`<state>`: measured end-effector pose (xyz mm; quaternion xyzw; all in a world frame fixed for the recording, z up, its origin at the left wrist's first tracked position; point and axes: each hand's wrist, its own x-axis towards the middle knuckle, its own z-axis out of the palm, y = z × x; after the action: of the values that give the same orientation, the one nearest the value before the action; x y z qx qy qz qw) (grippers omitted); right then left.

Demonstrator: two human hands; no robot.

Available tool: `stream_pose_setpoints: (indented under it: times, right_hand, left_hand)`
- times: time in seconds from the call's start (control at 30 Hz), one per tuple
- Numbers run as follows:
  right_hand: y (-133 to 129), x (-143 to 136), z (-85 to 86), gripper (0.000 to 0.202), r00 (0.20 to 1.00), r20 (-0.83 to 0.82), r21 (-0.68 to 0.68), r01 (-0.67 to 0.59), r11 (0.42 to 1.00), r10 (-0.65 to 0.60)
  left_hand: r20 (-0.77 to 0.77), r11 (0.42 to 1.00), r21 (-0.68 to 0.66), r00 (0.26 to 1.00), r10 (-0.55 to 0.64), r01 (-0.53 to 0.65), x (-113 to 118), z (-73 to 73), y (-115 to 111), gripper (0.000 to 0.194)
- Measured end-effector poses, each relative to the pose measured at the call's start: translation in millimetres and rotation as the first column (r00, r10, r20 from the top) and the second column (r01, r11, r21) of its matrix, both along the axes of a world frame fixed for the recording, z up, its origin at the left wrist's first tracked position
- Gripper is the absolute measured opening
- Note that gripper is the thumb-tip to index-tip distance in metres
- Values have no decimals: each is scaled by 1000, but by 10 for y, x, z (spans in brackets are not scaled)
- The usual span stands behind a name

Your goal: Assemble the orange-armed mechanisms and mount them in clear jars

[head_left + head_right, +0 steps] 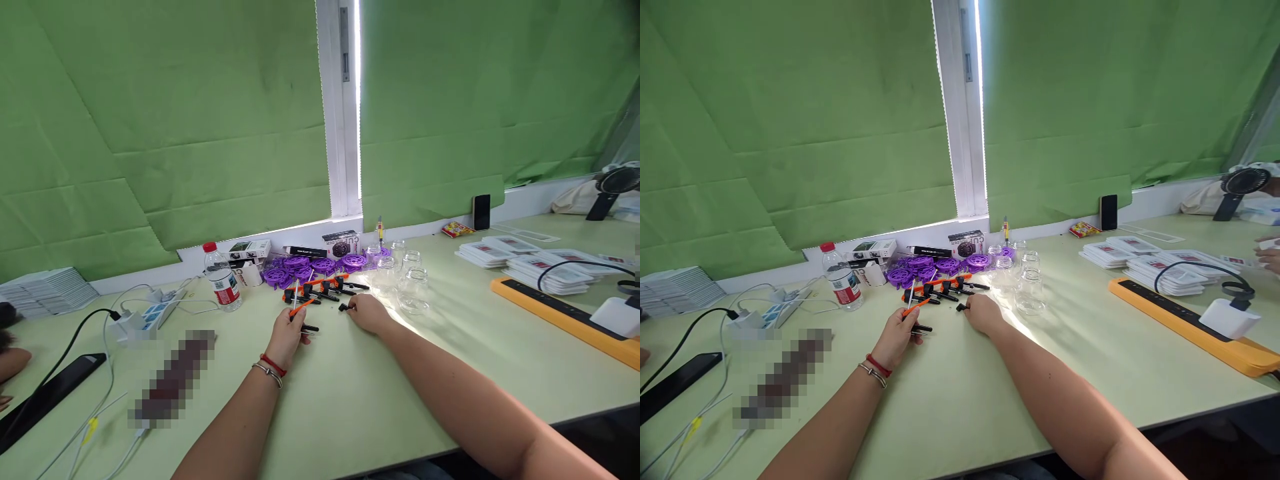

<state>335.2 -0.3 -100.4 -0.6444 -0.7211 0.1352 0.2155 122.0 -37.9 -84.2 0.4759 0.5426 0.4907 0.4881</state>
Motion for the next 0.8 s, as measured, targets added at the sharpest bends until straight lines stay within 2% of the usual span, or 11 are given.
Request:
stream_pose_setpoints:
  times: [0.1, 0.2, 0.27, 0.43, 0.57, 0.8]
  right_hand:
    - [-66, -5, 43, 14, 987, -65, 19, -146, 989, 147]
    - [-161, -75, 67, 15, 933, -167, 93, -308, 947, 320]
    - [-226, -140, 78, 15, 905, -191, 122, -364, 924, 381]
    - [-352, -275, 121, 16, 901, -159, 93, -394, 914, 405]
    - [-404, -332, 150, 15, 890, -125, 124, -425, 897, 439]
    - [-402, -351, 95, 14, 887, -144, 159, -417, 895, 438]
  left_hand:
    - [33, 1000, 4, 999, 28, -28, -17, 16, 10, 36]
    - [66, 999, -15, 997, 46, -45, -34, 17, 29, 37]
    - [81, 998, -31, 996, 49, -46, -39, 12, 40, 37]
    - [101, 998, -54, 995, 25, -20, -16, 18, 21, 31]
    - [108, 999, -46, 994, -3, 8, 5, 24, -6, 29]
    - [148, 999, -35, 989, -4, 10, 24, 26, -6, 30]
